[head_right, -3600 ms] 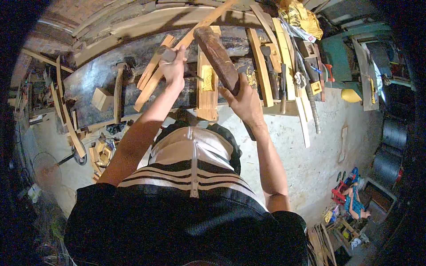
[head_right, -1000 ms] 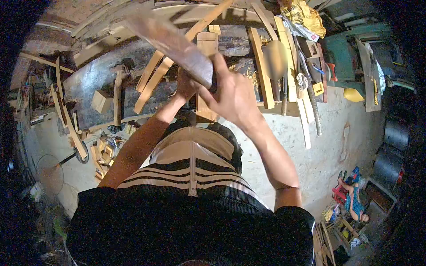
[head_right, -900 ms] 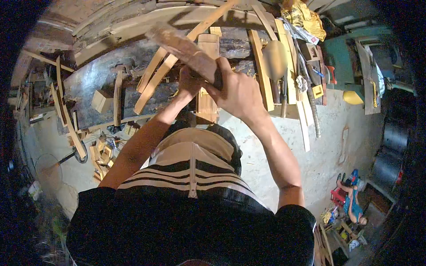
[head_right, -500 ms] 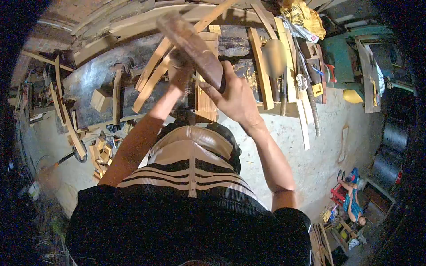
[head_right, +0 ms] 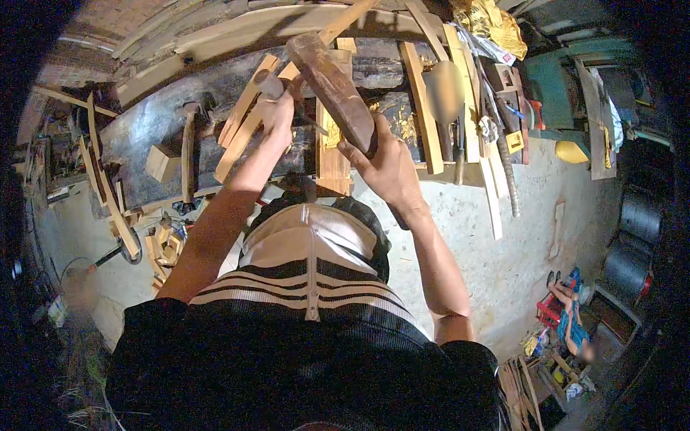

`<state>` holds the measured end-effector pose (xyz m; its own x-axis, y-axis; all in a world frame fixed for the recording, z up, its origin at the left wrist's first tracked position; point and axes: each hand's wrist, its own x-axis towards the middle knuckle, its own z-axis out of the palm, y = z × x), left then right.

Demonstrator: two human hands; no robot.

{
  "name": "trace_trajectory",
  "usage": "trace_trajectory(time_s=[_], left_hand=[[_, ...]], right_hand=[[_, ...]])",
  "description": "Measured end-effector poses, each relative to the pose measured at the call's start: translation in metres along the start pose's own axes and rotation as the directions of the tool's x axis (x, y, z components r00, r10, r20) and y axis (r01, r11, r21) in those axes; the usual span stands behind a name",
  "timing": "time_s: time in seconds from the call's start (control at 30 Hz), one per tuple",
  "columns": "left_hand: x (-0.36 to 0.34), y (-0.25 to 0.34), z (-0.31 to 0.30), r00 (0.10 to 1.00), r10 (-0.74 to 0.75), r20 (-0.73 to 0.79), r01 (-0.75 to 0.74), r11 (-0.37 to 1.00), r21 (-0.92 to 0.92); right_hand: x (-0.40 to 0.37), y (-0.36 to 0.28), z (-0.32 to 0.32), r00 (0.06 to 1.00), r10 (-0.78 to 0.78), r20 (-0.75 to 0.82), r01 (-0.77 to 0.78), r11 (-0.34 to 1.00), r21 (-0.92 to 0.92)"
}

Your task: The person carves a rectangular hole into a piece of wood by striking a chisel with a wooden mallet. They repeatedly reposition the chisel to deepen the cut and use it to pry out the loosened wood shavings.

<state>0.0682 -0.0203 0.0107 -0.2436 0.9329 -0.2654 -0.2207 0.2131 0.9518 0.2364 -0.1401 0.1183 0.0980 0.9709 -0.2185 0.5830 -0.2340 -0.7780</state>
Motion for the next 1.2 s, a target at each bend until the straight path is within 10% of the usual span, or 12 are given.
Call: trace_trajectory(time_s=[0.3,0.4,0.43,0.5,0.6,0.77,0.83,0.9,1.1,1.2], left_hand=[[-0.007,-0.027,0.006,0.917,0.314,0.246,-0.290,0.948,-0.127],[-0.026,-0.015,0.009,0.922,0.243,0.302,-0.179,0.958,-0.223],[-0.013,-0.032,0.005,0.713,0.544,0.442,-0.693,0.640,0.331],[-0.008,-0.044,0.007,0.885,0.335,0.325,-0.382,0.919,0.094],[-0.022,-0.029,0.001,0.913,0.215,0.346,-0.128,0.958,-0.256],[-0.016,-0.022,0.013,0.922,0.290,0.256,-0.258,0.954,-0.154],[-0.012,-0.005,0.006,0.980,0.035,0.196,0.034,0.941,-0.337],[-0.011,0.005,-0.001,0.992,0.044,0.120,-0.050,0.997,0.050],[-0.010,-0.005,-0.003,0.905,0.037,0.424,-0.103,0.986,0.134],[-0.031,-0.008,0.003,0.849,0.355,0.392,-0.434,0.890,0.135]], right_hand=[[0.005,-0.067,-0.012,0.923,-0.351,-0.155,0.361,0.932,0.036],[0.013,-0.058,-0.009,0.963,-0.265,0.047,0.269,0.946,-0.183],[0.018,-0.053,-0.008,0.963,-0.239,0.121,0.267,0.901,-0.341],[0.022,-0.040,-0.002,0.929,-0.357,0.097,0.365,0.840,-0.403],[0.009,-0.057,-0.006,0.967,-0.243,0.082,0.253,0.955,-0.154],[0.029,-0.029,0.006,0.975,-0.204,0.092,0.223,0.925,-0.307],[0.028,-0.020,0.006,0.974,-0.225,0.011,0.225,0.963,-0.147],[0.018,-0.018,0.002,0.992,-0.129,0.003,0.129,0.991,-0.029],[0.013,0.023,0.000,0.996,-0.018,-0.089,0.021,0.999,0.036],[0.006,0.022,-0.005,0.996,0.085,-0.036,-0.086,0.996,-0.028]])
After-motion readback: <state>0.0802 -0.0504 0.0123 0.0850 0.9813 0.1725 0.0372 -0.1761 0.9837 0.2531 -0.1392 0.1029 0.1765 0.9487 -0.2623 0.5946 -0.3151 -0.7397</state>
